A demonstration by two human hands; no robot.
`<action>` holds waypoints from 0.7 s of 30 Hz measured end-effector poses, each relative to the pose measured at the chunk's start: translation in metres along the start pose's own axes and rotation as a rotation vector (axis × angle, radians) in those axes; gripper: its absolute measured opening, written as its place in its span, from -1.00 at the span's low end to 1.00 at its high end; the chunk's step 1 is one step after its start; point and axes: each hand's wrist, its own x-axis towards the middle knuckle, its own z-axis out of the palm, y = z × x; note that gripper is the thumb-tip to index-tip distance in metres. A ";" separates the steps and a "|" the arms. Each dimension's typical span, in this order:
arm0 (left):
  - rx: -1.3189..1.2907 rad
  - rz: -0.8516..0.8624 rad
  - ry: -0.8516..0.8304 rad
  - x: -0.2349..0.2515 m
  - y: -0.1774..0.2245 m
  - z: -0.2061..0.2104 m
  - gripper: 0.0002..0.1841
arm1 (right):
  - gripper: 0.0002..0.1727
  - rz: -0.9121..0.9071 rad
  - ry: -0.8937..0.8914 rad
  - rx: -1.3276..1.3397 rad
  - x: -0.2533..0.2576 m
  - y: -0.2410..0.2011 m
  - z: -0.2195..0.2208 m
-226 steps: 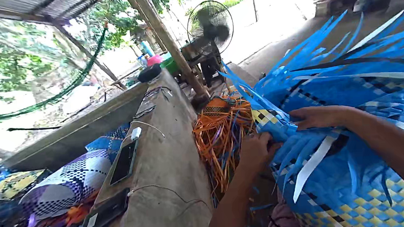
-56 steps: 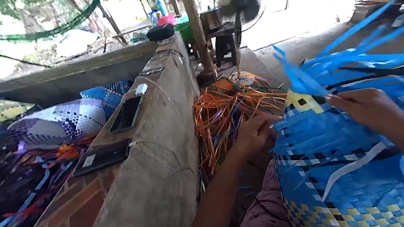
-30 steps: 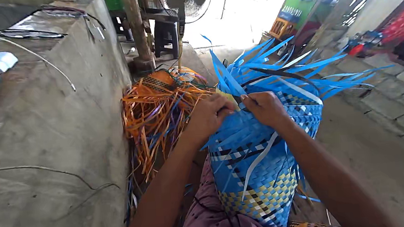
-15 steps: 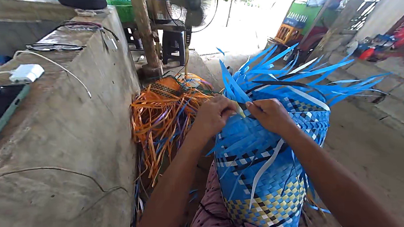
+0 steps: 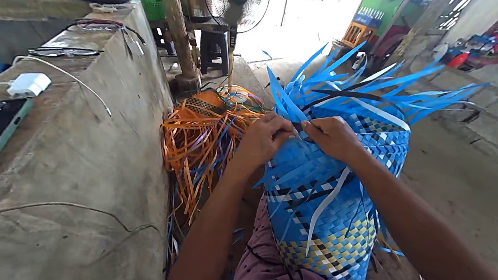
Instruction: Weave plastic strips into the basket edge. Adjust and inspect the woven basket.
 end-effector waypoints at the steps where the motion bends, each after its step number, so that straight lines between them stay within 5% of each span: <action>1: 0.005 -0.018 0.010 0.000 -0.001 -0.002 -0.95 | -0.46 0.003 0.000 -0.002 0.000 -0.001 0.000; 7: -0.029 -0.002 -0.004 -0.001 -0.001 0.015 -0.94 | -0.46 -0.019 0.002 -0.017 0.002 -0.002 0.001; 13: -0.173 -0.242 0.073 -0.003 -0.008 0.009 -0.96 | -0.47 -0.019 -0.001 -0.002 -0.001 0.001 -0.001; 21: -0.064 -0.091 0.026 -0.004 -0.002 0.004 -0.91 | -0.46 -0.018 -0.024 -0.005 0.002 0.000 0.000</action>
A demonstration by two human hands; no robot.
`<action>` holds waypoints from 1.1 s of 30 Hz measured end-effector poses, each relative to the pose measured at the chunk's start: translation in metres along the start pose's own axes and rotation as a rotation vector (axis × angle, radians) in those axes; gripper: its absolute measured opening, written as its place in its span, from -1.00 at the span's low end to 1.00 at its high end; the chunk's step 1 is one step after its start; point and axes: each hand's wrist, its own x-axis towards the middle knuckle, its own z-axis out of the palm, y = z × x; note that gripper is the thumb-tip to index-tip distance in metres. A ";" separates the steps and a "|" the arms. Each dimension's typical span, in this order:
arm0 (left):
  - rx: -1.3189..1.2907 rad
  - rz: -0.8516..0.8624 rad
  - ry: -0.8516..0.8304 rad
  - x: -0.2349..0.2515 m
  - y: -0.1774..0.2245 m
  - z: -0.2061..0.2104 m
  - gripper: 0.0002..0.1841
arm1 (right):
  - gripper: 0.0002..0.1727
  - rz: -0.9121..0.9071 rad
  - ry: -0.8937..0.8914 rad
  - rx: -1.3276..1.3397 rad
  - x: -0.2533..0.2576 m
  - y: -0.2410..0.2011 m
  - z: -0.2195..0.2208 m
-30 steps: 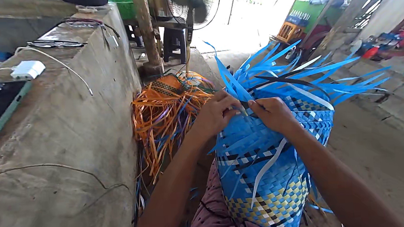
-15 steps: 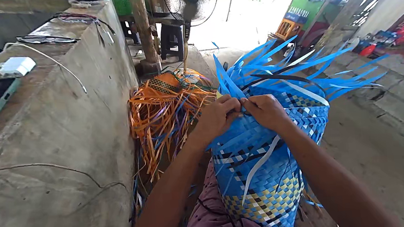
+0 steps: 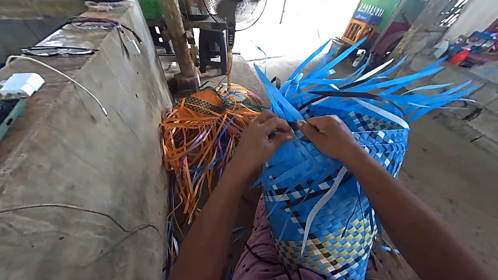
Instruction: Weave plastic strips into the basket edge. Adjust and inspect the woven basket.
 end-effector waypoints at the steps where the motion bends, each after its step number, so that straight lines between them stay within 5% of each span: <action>1: 0.018 -0.013 0.027 0.001 0.000 -0.005 -0.92 | -0.45 -0.019 0.017 0.002 0.000 0.002 0.002; 9: 0.326 0.206 0.089 -0.017 0.020 0.024 -0.89 | -0.45 -0.036 0.010 0.001 0.002 0.004 0.005; 13: 0.407 0.337 -0.076 -0.034 0.040 0.046 -0.84 | -0.47 -0.046 -0.003 0.007 -0.001 0.010 0.002; 19: 0.134 0.255 0.122 -0.032 0.030 0.052 -0.86 | -0.63 -0.117 -0.003 0.055 -0.005 0.026 0.002; 25: -0.087 0.417 -0.007 -0.057 0.098 0.076 -0.88 | -0.61 0.029 -0.005 0.024 -0.001 0.017 0.003; 29: -0.383 0.258 -0.075 -0.037 0.098 0.067 -0.80 | -0.56 0.039 -0.025 -0.004 0.000 0.013 0.001; 33: -0.237 0.315 -0.032 -0.045 0.117 0.076 -0.87 | -0.54 0.180 -0.061 -0.030 0.007 0.003 0.002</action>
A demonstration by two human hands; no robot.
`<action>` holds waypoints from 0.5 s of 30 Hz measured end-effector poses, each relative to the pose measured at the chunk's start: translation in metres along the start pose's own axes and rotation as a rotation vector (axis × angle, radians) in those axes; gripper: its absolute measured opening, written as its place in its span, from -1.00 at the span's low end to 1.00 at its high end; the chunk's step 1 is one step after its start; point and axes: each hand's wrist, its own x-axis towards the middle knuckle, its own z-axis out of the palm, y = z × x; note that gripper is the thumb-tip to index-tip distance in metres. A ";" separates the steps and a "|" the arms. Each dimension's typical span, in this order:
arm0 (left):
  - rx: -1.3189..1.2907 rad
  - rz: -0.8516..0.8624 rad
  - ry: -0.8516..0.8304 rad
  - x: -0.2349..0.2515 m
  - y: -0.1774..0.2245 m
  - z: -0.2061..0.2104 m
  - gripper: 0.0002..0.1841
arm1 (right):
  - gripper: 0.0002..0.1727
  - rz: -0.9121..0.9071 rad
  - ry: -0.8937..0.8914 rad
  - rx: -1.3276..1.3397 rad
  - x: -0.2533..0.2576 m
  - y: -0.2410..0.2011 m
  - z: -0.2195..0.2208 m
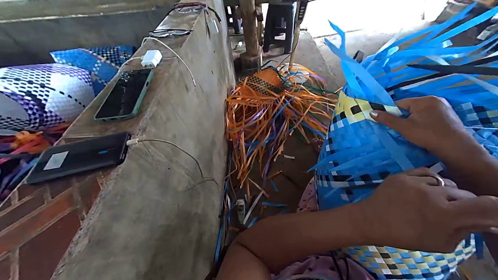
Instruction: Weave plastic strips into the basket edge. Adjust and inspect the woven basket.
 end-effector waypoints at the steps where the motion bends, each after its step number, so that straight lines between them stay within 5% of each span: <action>1: 0.031 0.020 -0.013 0.000 0.001 -0.001 -0.87 | -0.53 0.006 0.011 -0.005 0.000 0.000 0.001; 7: -0.047 -0.005 0.085 0.036 0.003 -0.044 -0.81 | -0.49 -0.092 0.087 0.000 0.000 0.022 0.004; 10: 0.027 0.018 0.162 0.050 -0.009 -0.066 -0.84 | -0.81 -0.190 0.009 -0.016 0.001 0.035 0.001; 15: 0.452 0.026 -0.032 0.049 -0.038 -0.083 -0.72 | -0.80 -0.212 -0.171 -0.064 -0.004 0.026 -0.029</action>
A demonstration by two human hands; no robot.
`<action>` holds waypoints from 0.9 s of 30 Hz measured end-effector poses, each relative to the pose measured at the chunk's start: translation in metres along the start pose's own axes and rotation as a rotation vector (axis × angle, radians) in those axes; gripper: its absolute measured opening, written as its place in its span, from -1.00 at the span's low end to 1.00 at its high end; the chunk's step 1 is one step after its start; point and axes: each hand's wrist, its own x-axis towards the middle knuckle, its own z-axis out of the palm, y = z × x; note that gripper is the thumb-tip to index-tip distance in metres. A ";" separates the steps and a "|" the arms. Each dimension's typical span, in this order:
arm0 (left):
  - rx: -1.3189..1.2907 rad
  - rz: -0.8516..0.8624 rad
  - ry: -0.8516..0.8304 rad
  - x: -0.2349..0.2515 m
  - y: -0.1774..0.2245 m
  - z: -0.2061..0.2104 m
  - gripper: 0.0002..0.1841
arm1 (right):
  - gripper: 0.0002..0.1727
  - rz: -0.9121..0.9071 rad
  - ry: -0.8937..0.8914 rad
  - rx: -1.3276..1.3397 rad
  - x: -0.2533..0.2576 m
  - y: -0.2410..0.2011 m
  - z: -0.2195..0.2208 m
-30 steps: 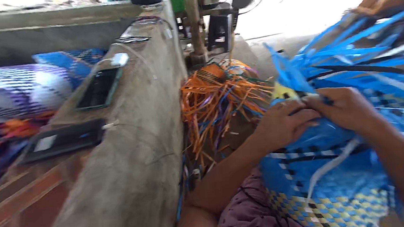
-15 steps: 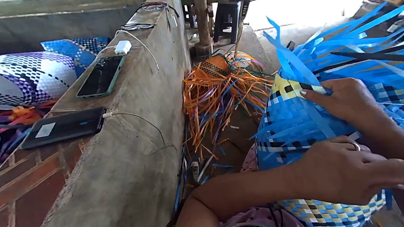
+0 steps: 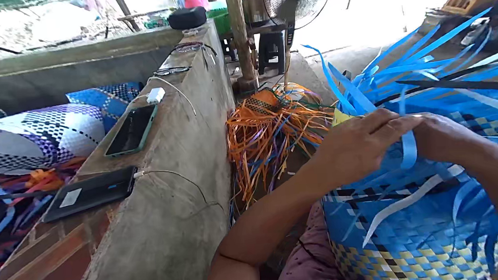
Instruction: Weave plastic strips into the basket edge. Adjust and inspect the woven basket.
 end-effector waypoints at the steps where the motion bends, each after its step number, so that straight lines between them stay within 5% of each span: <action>1: 0.064 0.011 -0.031 -0.001 -0.005 0.002 -0.77 | -0.77 0.018 -0.031 -0.007 0.002 -0.001 -0.003; 10: -0.009 -0.060 -0.302 0.013 -0.010 0.004 -0.80 | -0.82 -0.071 -0.179 0.228 0.017 -0.004 -0.004; 15: 0.050 -0.021 -0.462 0.033 -0.016 0.008 -0.79 | -0.86 0.040 -0.295 0.305 0.013 -0.021 -0.017; 20: 0.083 0.052 -0.469 0.041 -0.020 0.016 -0.83 | -0.80 -0.065 -0.258 0.627 0.015 0.006 0.000; 27: 0.065 0.085 -0.445 0.038 -0.028 0.026 -0.85 | -0.80 -0.113 -0.288 0.714 0.019 0.024 0.010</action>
